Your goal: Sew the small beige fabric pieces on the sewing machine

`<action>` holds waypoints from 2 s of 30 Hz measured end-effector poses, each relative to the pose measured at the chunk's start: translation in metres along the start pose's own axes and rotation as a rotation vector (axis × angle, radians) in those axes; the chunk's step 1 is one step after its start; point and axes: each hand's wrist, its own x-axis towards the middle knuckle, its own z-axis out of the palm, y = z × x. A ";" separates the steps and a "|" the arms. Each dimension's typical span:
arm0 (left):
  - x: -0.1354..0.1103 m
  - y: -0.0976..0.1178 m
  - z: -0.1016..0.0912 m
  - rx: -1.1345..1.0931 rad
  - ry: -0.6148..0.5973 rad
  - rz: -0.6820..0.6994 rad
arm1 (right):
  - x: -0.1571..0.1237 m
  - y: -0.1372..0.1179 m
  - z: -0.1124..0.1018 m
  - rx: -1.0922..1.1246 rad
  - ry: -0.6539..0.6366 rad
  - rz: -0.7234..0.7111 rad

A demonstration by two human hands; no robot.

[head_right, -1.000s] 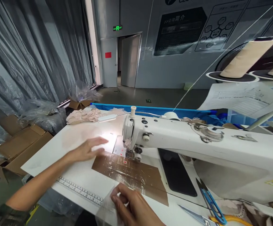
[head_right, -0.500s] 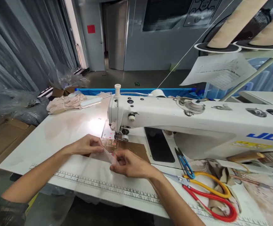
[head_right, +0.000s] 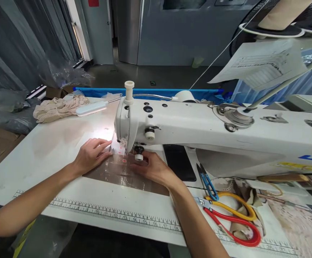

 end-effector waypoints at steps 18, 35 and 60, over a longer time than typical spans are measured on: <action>-0.006 0.014 -0.018 -0.399 -0.410 0.253 | 0.006 0.023 0.007 -0.041 0.094 -0.058; 0.002 0.025 -0.044 -1.059 -0.635 -0.765 | -0.001 0.010 0.040 0.110 0.038 -0.338; 0.000 0.000 -0.016 -0.740 -0.330 -0.757 | 0.007 0.017 0.028 -0.467 0.075 -0.649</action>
